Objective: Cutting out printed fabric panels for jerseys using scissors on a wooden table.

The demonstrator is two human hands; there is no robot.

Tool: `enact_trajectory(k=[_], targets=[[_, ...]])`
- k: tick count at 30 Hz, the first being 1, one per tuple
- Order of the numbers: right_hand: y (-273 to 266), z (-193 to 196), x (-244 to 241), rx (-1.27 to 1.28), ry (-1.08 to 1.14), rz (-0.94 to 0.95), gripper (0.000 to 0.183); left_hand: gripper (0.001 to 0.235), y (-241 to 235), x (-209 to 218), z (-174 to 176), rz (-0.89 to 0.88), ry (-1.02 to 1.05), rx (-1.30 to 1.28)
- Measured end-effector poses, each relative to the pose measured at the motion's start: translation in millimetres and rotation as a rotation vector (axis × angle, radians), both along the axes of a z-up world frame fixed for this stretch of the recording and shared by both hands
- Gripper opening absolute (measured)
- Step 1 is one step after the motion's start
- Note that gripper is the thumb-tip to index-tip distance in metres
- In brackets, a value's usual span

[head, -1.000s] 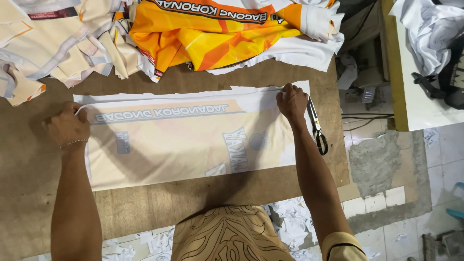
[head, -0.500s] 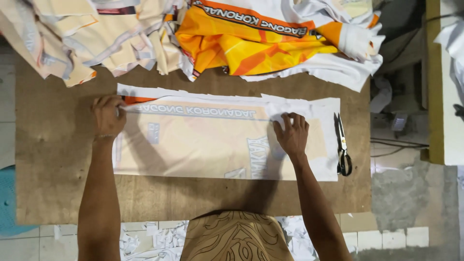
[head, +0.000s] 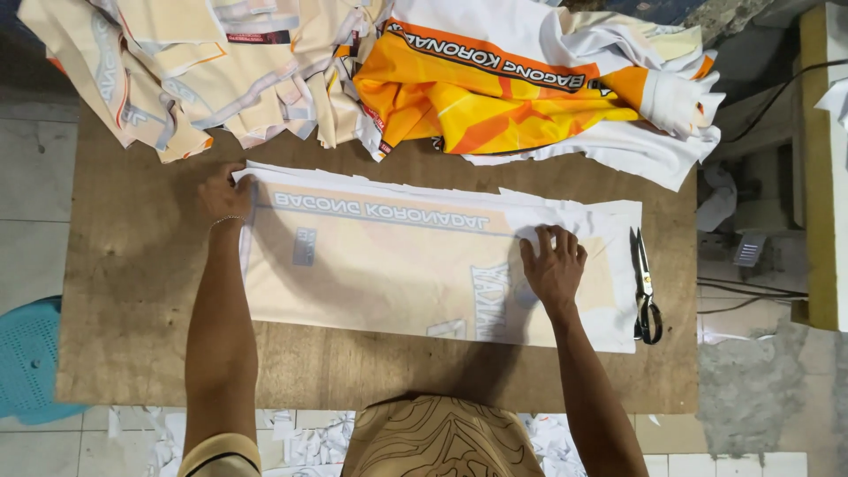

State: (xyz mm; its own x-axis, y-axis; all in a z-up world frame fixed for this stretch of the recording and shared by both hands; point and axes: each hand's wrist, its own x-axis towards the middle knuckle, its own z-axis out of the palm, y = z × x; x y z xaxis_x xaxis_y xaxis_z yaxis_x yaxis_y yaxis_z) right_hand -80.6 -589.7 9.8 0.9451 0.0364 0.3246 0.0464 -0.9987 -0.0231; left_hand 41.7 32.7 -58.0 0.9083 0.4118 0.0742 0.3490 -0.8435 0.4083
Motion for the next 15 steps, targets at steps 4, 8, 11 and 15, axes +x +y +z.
enact_trajectory(k=[4,8,11,15], targets=[[5.5,2.7,-1.2,0.004,0.040,-0.033,0.034,0.020,7.9,6.3,-24.4,0.035,-0.098,-0.039],[7.7,-0.9,-2.5,0.015,0.049,-0.046,0.035,0.020,-14.9,-10.6,22.9,0.006,-0.146,-0.063],[6.5,-2.7,-2.6,0.030,0.088,-0.056,0.036,0.013,-16.9,1.2,1.1,-0.055,-0.161,-0.018],[6.6,-3.1,-4.6,0.018,0.085,-0.059,0.037,0.015,-25.7,-13.7,19.0,-0.068,-0.279,-0.036]])
